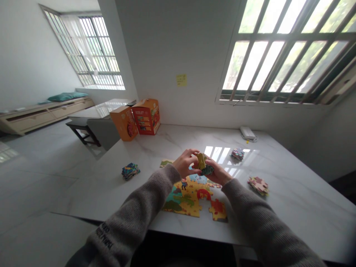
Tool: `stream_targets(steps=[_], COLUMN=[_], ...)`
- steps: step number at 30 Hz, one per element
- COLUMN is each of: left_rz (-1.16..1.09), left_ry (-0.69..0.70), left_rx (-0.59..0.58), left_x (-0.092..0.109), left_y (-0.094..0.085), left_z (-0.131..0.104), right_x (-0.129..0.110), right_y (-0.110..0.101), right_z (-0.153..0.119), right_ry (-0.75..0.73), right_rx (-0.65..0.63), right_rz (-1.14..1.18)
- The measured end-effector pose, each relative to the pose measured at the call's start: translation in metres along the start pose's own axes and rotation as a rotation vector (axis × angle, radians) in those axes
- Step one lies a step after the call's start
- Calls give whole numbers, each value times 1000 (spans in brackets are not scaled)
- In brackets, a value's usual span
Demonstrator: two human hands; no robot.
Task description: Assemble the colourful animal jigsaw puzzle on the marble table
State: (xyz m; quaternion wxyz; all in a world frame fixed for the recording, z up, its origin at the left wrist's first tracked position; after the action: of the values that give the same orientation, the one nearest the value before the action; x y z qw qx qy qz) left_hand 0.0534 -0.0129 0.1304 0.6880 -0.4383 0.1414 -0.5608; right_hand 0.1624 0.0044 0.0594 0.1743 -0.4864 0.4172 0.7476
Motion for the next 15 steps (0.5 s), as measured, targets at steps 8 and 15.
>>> stream_targets(steps=[8, 15], left_rz=[-47, -151], left_ry=[-22, -332], left_rx=[58, 205], left_x=[0, -35], left_y=[-5, -9], left_z=[0, -5], right_x=[4, -1], right_y=[-2, -3], right_z=[-1, 12], right_ry=[-25, -67], right_rx=[-38, 42], right_rz=[38, -8])
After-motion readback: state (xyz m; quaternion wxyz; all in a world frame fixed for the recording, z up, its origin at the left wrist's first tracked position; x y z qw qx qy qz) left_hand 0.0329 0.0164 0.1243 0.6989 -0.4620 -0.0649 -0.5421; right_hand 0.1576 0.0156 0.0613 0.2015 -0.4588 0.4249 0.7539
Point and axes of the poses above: each hand's wrist, its own z-axis towards the middle knuckle, its own y-axis out of the palm, x = y × z, the point moved 8 cm from there along z, towards the middle knuckle, and after that the axes turned 6 degrees about -x, right-handed, at the moved point
